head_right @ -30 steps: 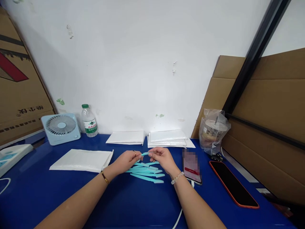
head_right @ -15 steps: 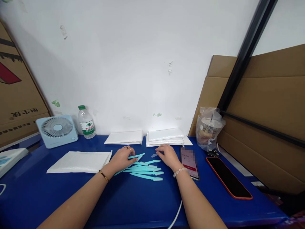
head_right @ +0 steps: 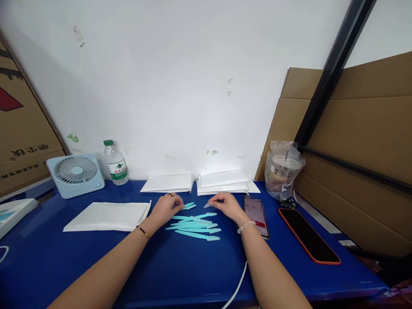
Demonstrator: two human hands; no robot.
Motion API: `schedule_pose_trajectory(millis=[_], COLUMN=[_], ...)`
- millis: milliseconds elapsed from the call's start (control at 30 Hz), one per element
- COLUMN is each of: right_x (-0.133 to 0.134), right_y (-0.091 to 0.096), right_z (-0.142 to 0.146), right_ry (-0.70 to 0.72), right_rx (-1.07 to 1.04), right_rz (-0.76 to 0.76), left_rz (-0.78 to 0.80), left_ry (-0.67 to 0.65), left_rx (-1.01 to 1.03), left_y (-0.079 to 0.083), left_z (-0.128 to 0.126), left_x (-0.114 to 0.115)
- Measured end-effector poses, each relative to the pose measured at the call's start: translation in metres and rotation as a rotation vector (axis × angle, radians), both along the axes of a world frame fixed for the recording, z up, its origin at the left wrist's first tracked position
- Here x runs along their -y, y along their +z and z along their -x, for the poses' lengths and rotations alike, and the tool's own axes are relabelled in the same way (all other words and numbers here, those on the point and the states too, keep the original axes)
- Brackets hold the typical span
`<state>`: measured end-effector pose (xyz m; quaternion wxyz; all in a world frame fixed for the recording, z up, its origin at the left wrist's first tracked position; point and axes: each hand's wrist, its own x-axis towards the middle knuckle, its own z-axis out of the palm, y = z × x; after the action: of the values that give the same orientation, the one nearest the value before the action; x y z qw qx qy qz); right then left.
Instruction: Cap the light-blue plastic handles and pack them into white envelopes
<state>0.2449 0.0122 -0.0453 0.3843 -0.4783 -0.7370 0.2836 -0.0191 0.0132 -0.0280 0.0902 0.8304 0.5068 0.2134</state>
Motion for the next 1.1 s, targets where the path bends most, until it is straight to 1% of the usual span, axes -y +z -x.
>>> schedule_pose_trajectory(millis=[67, 133, 200, 267, 333, 367, 433, 500, 567, 667, 800, 867, 933, 1033, 1100], right_x=[-0.004, -0.006, -0.007, -0.006, -0.003, -0.001, 0.005, 0.01, 0.012, 0.012, 0.013, 0.013, 0.014, 0.012, 0.009], right_y=[-0.004, -0.009, -0.013, -0.012, -0.008, -0.005, 0.002, 0.005, 0.004, 0.0, 0.002, 0.005, 0.007, 0.007, 0.004], right_z=[-0.008, -0.009, -0.007, -0.005, -0.005, -0.006, -0.007, -0.008, -0.006, -0.002, 0.007, 0.01, 0.009, 0.001, -0.004], right_ry=[0.004, -0.003, -0.03, -0.085, -0.124, -0.118, -0.051, 0.033, 0.065, 0.058, 0.058, 0.065, 0.068, 0.046, 0.013], right_rx=[0.085, 0.147, 0.178, 0.192, 0.206, 0.214, 0.231, 0.268, 0.305, 0.285, 0.222, 0.211, 0.202, 0.2, 0.211], right_rz=[-0.05, -0.076, -0.066, -0.056, -0.072, -0.085, -0.094, -0.059, -0.003, 0.032, 0.053, 0.07, 0.067, 0.073, 0.091], left_rz=[0.013, 0.026, 0.035, 0.037, 0.036, 0.035, 0.016, -0.012, -0.033, -0.021, 0.035, 0.06, 0.047, -0.01, -0.016], left_ry=[-0.011, -0.043, -0.062, -0.064, -0.058, -0.054, -0.033, -0.033, -0.09, -0.211, -0.269, -0.265, -0.242, -0.172, -0.101], left_rx=[0.014, 0.029, 0.035, 0.033, 0.021, 0.014, 0.014, 0.045, 0.076, 0.055, -0.001, -0.023, -0.043, -0.07, -0.078], left_y=[-0.007, -0.014, -0.019, -0.021, -0.02, -0.019, -0.015, -0.012, -0.009, -0.008, -0.007, -0.006, -0.005, -0.003, -0.002], left_z=[0.004, 0.005, 0.005, 0.002, 0.0, -0.001, -0.003, -0.003, -0.004, -0.007, -0.013, -0.014, -0.012, -0.005, 0.001], left_x=[-0.006, -0.01, -0.012, -0.013, -0.012, -0.011, -0.008, -0.004, -0.001, 0.005, 0.008, 0.008, 0.007, 0.002, -0.001])
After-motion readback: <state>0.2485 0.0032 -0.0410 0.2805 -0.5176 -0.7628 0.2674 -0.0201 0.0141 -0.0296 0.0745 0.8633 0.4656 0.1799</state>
